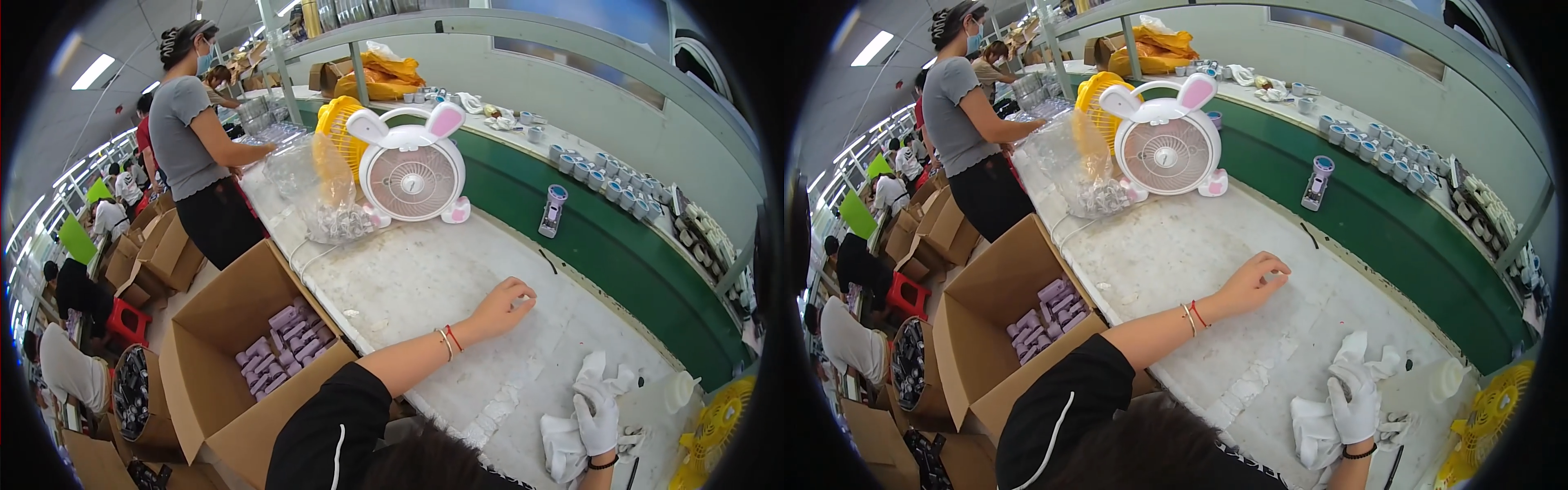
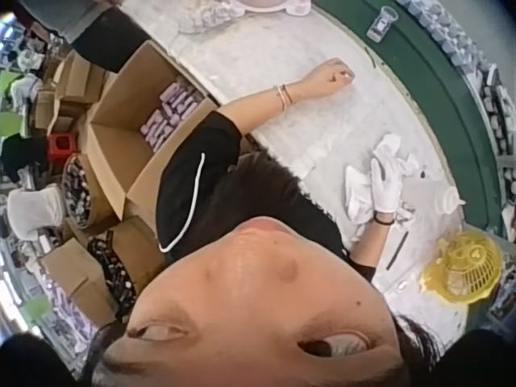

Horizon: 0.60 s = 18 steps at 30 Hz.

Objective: Wiping and inspecting small handheld fans with a cloth on a production line.

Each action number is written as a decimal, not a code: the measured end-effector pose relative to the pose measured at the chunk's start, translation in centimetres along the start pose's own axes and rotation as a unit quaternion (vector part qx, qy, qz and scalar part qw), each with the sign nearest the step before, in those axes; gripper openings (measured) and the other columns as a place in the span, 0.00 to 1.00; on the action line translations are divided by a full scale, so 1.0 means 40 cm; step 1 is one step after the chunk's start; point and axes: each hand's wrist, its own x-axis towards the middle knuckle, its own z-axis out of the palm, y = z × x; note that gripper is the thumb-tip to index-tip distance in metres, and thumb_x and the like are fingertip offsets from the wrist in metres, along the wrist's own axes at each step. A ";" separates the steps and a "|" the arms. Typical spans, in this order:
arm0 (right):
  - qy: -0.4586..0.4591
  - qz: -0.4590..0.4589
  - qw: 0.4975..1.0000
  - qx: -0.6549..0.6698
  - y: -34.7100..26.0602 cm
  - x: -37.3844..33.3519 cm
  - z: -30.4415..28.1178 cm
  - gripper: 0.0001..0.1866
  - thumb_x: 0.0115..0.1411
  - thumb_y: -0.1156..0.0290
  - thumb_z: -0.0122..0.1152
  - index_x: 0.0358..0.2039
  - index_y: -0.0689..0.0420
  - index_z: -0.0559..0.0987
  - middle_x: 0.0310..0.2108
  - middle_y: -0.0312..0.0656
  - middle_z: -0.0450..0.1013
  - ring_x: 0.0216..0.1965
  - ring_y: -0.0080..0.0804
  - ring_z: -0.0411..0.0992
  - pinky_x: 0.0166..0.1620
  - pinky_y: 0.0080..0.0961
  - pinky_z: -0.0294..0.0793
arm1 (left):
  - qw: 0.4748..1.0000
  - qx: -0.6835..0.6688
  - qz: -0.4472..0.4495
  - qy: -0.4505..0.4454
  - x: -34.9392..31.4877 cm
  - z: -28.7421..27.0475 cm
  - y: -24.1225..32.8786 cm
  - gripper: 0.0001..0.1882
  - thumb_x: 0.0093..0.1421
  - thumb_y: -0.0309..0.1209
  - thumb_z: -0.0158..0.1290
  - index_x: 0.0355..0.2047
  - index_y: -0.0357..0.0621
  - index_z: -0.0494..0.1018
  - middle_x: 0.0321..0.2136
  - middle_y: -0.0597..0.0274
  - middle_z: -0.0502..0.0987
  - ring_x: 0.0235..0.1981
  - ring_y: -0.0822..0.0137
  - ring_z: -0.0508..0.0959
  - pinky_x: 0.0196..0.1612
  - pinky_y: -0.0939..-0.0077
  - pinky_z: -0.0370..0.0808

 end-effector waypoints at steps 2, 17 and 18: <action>0.004 0.025 1.000 0.004 -0.010 -0.003 -0.007 0.09 0.54 0.77 0.62 0.38 0.60 0.80 0.40 0.46 0.76 0.45 0.44 0.74 0.50 0.34 0.71 | 0.999 0.000 0.024 0.046 -0.001 0.003 0.007 0.10 0.63 0.32 0.52 0.43 0.42 0.74 0.44 0.56 0.70 0.43 0.62 0.74 0.35 0.76 0.75; 0.041 -0.086 0.995 -0.033 0.089 -0.011 0.025 0.12 0.60 0.61 0.57 0.37 0.54 0.81 0.41 0.43 0.76 0.45 0.45 0.72 0.50 0.37 0.71 | 0.993 0.005 0.033 -0.112 -0.038 0.006 0.060 0.10 0.62 0.24 0.49 0.44 0.41 0.73 0.46 0.61 0.71 0.47 0.67 0.72 0.42 0.78 0.71; 0.053 -0.069 0.995 -0.041 0.087 -0.017 0.026 0.12 0.60 0.61 0.57 0.37 0.54 0.81 0.41 0.43 0.76 0.45 0.45 0.72 0.50 0.37 0.71 | 0.993 0.012 0.028 -0.112 -0.040 0.004 0.056 0.10 0.62 0.24 0.49 0.44 0.41 0.73 0.46 0.61 0.71 0.47 0.68 0.72 0.42 0.80 0.70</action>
